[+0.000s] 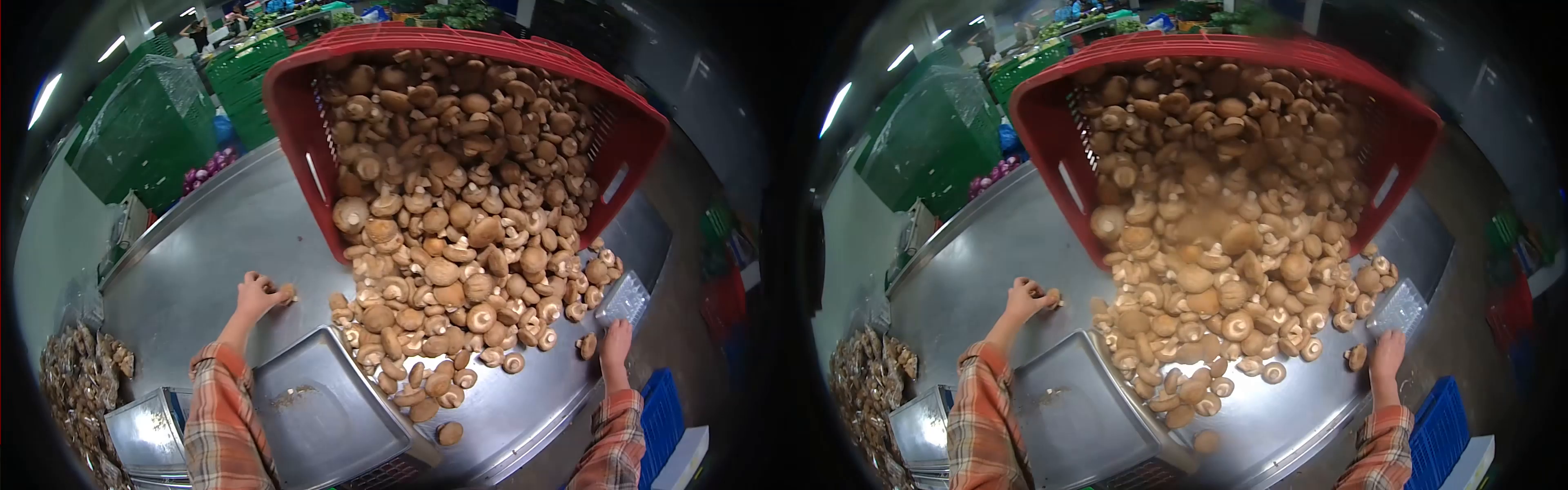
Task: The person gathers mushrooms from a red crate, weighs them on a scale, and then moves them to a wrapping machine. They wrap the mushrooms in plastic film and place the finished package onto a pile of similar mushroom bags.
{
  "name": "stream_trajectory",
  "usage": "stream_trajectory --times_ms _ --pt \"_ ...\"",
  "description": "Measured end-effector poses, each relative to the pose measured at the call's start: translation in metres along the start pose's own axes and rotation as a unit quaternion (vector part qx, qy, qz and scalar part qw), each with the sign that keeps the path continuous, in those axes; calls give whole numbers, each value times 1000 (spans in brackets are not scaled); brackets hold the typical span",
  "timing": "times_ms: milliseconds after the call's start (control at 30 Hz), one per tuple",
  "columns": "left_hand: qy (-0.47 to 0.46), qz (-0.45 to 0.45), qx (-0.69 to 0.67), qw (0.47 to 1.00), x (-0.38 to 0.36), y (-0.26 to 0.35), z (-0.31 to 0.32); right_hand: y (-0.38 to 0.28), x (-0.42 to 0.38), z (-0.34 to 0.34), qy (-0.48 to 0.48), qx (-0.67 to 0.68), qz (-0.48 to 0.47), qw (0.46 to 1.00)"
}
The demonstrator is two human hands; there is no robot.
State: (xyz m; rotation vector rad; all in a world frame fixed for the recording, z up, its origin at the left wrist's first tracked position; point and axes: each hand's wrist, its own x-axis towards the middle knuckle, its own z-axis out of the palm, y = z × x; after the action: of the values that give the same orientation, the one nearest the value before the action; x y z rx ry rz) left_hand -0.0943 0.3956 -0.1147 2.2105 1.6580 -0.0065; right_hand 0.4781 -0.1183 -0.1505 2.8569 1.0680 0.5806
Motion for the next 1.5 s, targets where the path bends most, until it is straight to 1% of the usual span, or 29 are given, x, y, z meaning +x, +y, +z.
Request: stream_trajectory --times_ms 33,67,167,233,300,333,433,467,500,533,567,600,667,700,767,833,867,900,933,967,1000,1067,1167,1267,1300,1333,1400,1467,1500 --pt "4 0 -20 1000 -1 -1 -3 0 0 0 -6 -11 -4 1000" --pt "19 15 -39 999 1 -9 3 -2 1 -2 20 15 -9 1000" --pt "57 -3 -87 995 -10 -5 9 -12 2 -31 17 64 -4 998" --pt "55 -13 -20 998 -13 11 6 -1 1 -30 32 75 -24 996" --pt "103 25 19 994 -8 19 13 5 -1 -37 34 95 -64 993" --pt "134 73 19 988 -2 21 17 3 -4 -48 30 111 -83 990" --pt "123 119 54 984 12 25 33 -38 -29 -96 -30 120 -137 983" --pt "180 98 52 978 19 22 44 -45 -44 -87 -86 65 -160 981" --pt "146 75 60 985 19 22 40 -64 -64 -94 -153 54 -162 973" --pt "115 51 68 990 20 23 34 -78 -84 -84 -176 79 -190 962" --pt "84 26 73 993 18 24 28 -98 -98 -94 -161 125 -227 952" --pt "83 16 28 996 17 23 25 -121 -107 -110 -183 157 -205 948" --pt "77 -6 -61 995 13 21 19 -140 -118 -104 -256 190 -158 934" --pt "42 1 -109 993 8 21 15 -145 -113 -116 -354 194 -126 906" --pt "-39 15 -195 980 -10 20 9 -140 -111 -107 -321 227 -120 912" --pt "-75 24 -206 975 -31 28 1 -130 -93 -111 -318 161 -159 921" --pt "-101 27 -210 972 -40 37 -3 -114 -90 -84 -331 166 -196 908" --pt "-78 33 -194 977 -55 50 -20 -105 -89 -62 -323 163 -218 906" --pt "-107 53 -263 957 -40 38 -13 -102 -86 -60 -322 154 -232 905" --pt "-106 42 -299 947 -41 44 -21 -94 -84 -39 -287 167 -271 904" --pt "-111 43 -416 901 -52 60 -29 -98 -78 -62 -267 135 -292 908" --pt "-103 39 -438 892 -76 98 -54 -102 -63 -87 -279 159 -290 902" --pt "-134 85 -419 894 -106 149 -65 -100 -46 -71 -248 158 -327 898" --pt "-161 167 -389 892 -115 187 -39 -98 -39 -30 -255 154 -308 904" --pt "-171 188 -365 896 -127 206 -35 -96 -38 -39 -268 130 -315 901" --pt "-160 230 -329 902 -116 208 -13 -96 -38 -61 -279 107 -320 899" --pt "-58 313 -221 922 -131 236 10 -97 -36 -82 -294 83 -303 903" --pt "-8 387 -162 908 -137 249 44 -96 -39 -88 -305 86 -260 912" --pt "-21 399 -153 904 -138 253 60 -94 -38 -89 -297 80 -286 908"
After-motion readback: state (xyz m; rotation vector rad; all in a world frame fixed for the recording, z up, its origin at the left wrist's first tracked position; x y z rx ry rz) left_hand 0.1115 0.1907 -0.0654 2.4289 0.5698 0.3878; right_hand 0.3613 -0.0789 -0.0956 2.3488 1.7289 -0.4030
